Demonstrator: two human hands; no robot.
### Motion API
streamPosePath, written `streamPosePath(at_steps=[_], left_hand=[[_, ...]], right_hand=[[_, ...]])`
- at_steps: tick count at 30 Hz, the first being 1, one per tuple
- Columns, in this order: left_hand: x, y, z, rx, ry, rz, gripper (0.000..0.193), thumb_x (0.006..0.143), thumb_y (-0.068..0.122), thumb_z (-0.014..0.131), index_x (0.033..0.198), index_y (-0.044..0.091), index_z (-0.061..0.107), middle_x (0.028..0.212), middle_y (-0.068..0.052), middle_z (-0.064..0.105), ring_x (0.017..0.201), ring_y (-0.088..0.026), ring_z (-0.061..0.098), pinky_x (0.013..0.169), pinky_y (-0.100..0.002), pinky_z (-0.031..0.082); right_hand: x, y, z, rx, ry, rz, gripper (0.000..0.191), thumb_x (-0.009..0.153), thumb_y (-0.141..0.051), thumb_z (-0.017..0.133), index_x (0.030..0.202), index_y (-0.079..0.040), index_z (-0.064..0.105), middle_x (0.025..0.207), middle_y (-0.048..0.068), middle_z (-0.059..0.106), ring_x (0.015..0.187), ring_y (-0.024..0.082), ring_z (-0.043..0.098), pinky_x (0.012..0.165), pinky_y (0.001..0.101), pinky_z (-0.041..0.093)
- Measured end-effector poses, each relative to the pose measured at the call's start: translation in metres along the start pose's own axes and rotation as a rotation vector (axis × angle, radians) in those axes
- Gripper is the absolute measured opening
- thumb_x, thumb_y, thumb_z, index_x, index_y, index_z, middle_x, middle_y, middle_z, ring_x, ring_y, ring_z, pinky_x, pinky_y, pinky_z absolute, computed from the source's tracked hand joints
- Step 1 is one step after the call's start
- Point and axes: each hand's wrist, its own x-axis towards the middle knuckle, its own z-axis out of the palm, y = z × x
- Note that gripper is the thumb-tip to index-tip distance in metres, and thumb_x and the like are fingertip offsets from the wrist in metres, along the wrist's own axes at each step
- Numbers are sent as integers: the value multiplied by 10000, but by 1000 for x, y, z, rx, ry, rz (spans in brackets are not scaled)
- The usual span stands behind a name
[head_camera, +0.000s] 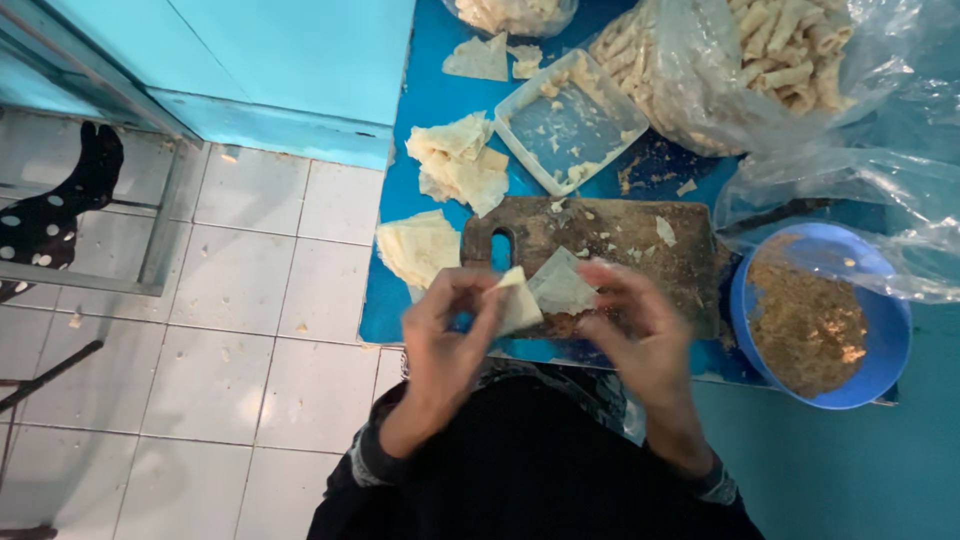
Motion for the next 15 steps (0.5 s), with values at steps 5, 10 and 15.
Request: streamPosePath(at_steps=[5,10,15], left_hand=[[-11,-11,39,-521,-51,-202,231,935,-38,753,1077,2,576,950,-32,687,845,-81,666,740,-231,539],[-14,-7,40,-604,-53,-107,392,921,-50,704,1239,57,502,1027,-26,655,928,-101,681,798,-249,590],[-18,-1,28,125,-83,207,279,913,-81,737,1144,51,654,1016,-104,685,868,-184,731,756,-291,580]], right_hand=[[-4,11,18,229,-14,189,717,823,40,786,1459,-17,458,1198,126,684,1069,179,705,899,312,603],[-6,24,6,283,29,256,600,883,56,747,1431,1,508,1119,107,724,1012,168,713,879,299,581],[-4,22,-4,301,36,258,469,926,28,694,1350,-7,498,1163,44,696,1048,130,714,876,285,604]])
